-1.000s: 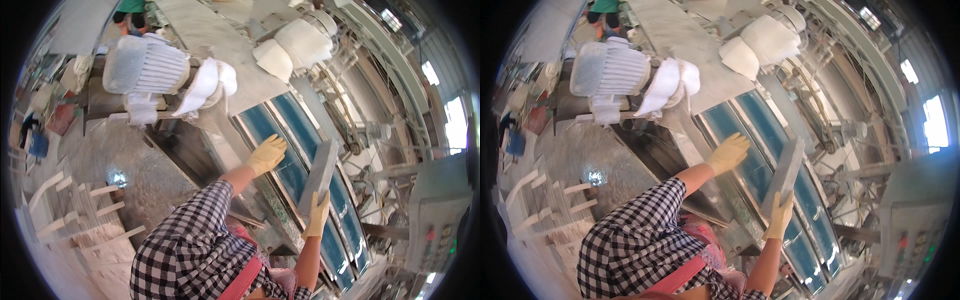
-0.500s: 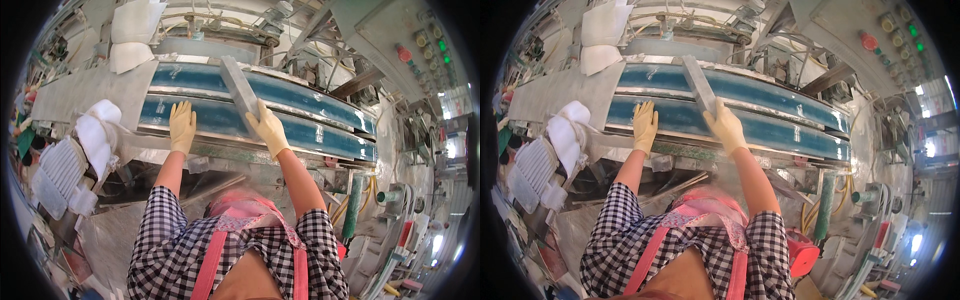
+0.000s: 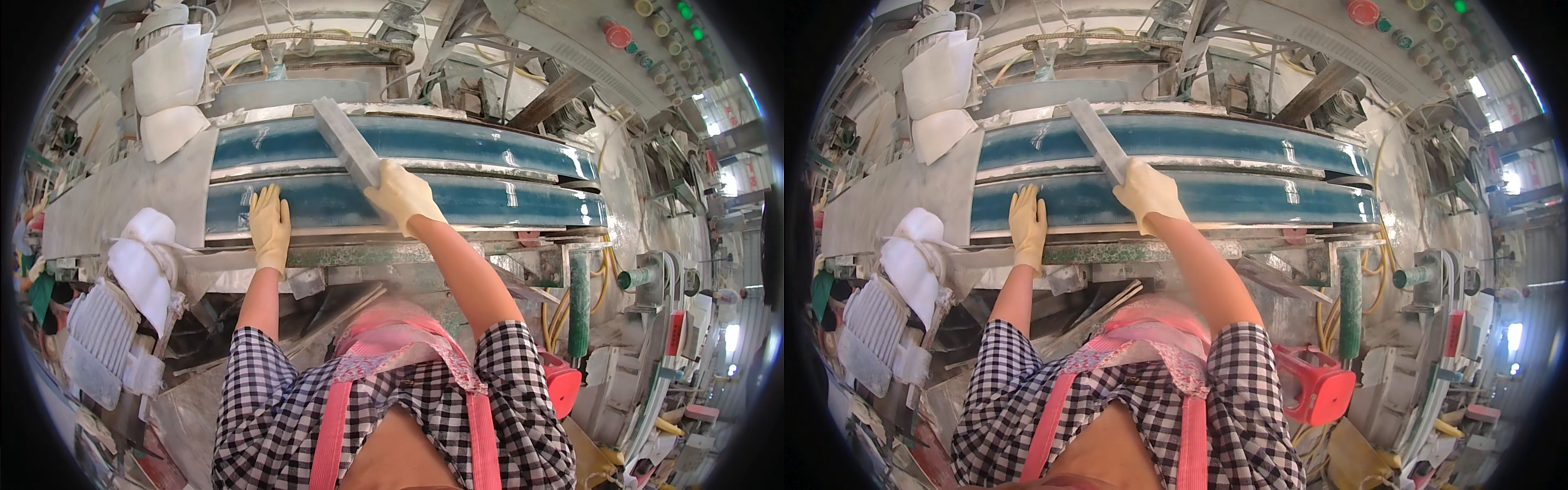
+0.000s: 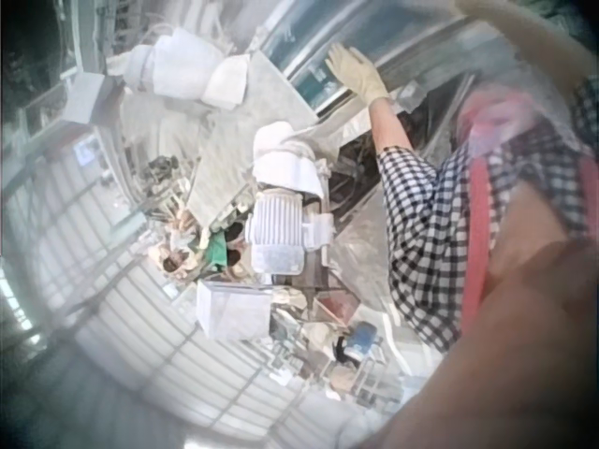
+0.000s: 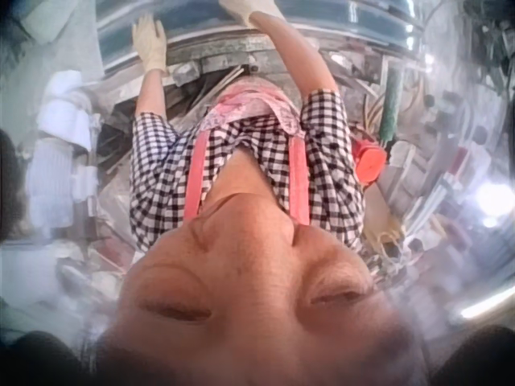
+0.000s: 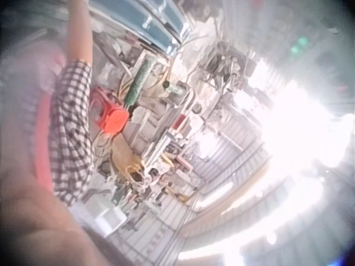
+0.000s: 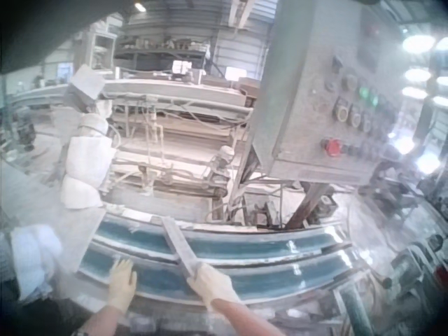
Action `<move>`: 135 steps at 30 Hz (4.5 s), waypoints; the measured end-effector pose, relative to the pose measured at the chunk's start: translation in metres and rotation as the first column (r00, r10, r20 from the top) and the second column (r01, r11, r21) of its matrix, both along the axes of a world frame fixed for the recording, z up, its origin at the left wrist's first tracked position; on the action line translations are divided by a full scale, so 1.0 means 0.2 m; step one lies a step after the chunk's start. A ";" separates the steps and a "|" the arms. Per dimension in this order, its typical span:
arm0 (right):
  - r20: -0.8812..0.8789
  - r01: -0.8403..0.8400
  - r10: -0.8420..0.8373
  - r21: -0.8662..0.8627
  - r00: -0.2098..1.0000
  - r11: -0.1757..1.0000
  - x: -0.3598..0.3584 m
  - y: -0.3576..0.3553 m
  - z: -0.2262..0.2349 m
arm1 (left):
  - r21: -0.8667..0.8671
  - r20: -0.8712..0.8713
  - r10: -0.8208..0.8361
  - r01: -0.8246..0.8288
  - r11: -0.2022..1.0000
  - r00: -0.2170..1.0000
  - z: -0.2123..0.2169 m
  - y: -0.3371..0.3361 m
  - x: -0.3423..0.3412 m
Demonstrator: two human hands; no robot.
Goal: The person repeatedly picks up rectangular stone slabs, places them on a belt sander, and rubs them against the moving belt to smooth the surfaces. After each pass, the person stacks the finished slabs on a nearby table.
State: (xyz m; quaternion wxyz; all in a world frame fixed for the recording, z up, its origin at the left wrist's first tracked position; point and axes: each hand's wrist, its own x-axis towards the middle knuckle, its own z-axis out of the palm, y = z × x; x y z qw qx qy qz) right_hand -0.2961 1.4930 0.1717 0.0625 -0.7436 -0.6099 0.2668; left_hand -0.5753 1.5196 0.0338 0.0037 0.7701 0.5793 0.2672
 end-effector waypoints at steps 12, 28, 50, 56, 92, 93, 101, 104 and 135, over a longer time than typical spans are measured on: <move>-0.014 0.149 -0.148 0.115 0.989 0.982 -0.10 0.16 -0.12 | 0.023 0.109 -0.042 0.040 0.999 0.993 0.01 -0.01 0.00; 0.176 0.141 -0.178 0.203 0.968 0.969 -0.12 0.15 -0.19 | -0.307 0.205 0.215 -0.145 0.940 0.955 0.16 0.56 -0.46; 0.024 0.148 -0.152 0.120 0.988 0.982 -0.05 0.14 -0.11 | -0.490 -0.305 0.176 -0.312 0.814 0.936 -0.01 0.84 -0.69; 0.046 0.228 -0.230 0.041 0.972 0.973 0.01 0.14 -0.10 | -0.493 -0.207 0.145 -0.231 0.839 0.968 -0.15 1.04 -0.61; -0.077 0.213 -0.199 0.424 0.977 0.880 0.07 0.21 -0.37 | -0.718 0.661 0.454 0.327 0.615 0.597 -0.22 1.30 -0.10; -0.093 0.215 -0.194 0.436 0.977 0.874 0.07 0.20 -0.37 | -0.689 0.708 0.461 0.377 0.620 0.536 -0.19 1.23 -0.03; -0.161 0.207 -0.150 0.437 0.975 0.876 0.13 0.13 -0.29 | -0.548 0.833 0.348 0.548 0.632 0.431 0.11 0.66 0.58; -0.172 0.175 -0.114 0.403 0.979 0.898 0.16 0.12 -0.27 | -0.574 0.812 0.323 0.572 0.586 0.485 0.13 0.58 0.66; 0.050 -0.404 0.402 0.022 0.914 0.915 0.39 -0.13 0.06 | -0.282 0.061 -0.642 0.631 0.723 0.764 0.38 0.36 0.35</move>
